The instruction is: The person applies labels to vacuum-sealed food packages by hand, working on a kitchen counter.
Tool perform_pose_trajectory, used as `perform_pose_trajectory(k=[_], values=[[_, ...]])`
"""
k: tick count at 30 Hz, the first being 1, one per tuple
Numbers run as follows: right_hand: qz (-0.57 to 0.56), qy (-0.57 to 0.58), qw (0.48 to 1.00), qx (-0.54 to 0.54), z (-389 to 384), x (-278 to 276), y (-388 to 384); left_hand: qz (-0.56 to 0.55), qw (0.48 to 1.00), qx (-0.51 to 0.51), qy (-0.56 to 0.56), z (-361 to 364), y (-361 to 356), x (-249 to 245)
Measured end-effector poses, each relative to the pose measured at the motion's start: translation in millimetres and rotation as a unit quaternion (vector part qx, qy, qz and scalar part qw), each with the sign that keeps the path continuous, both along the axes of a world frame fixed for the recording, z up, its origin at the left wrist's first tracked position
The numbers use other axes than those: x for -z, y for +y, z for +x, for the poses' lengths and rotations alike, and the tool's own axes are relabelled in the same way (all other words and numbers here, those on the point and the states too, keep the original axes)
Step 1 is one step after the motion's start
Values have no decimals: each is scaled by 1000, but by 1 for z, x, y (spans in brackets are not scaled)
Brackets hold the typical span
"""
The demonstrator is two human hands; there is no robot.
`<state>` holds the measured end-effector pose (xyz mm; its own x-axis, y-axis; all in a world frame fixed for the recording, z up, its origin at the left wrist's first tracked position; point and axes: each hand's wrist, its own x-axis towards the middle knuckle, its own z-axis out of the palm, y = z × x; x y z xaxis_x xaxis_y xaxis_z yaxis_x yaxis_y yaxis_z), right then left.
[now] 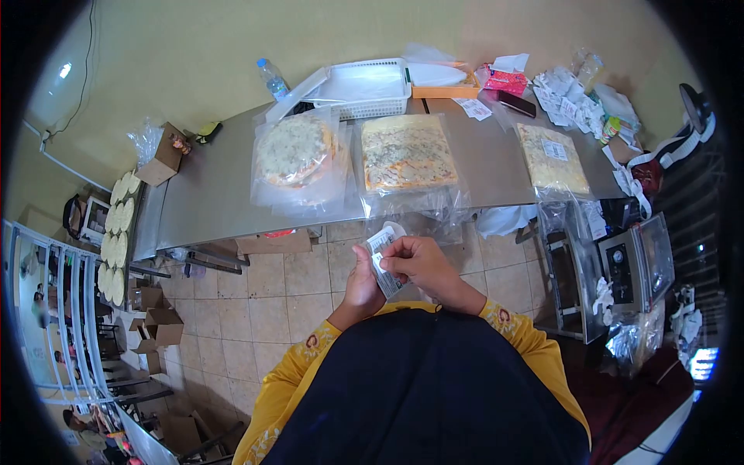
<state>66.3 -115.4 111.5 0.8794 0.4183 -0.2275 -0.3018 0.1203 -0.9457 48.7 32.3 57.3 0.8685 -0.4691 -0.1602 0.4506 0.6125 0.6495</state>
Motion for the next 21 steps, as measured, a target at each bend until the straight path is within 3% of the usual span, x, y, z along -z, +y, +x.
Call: perform_pose_trajectory(k=[7, 13, 16, 21], values=[[-4, 0, 1000, 29, -3, 5, 9, 45, 998, -36, 17, -8, -2, -6], [-64, -79, 993, 63, -5, 20, 17, 77, 994, -47, -59, -12, -3, -5], [-151, -113, 982, 32, -6, 29, 19, 35, 997, -73, 16, -14, -1, 5], [-245, -211, 938, 122, -12, 41, 13, 11, 996, -86, 17, -11, 9, 12]])
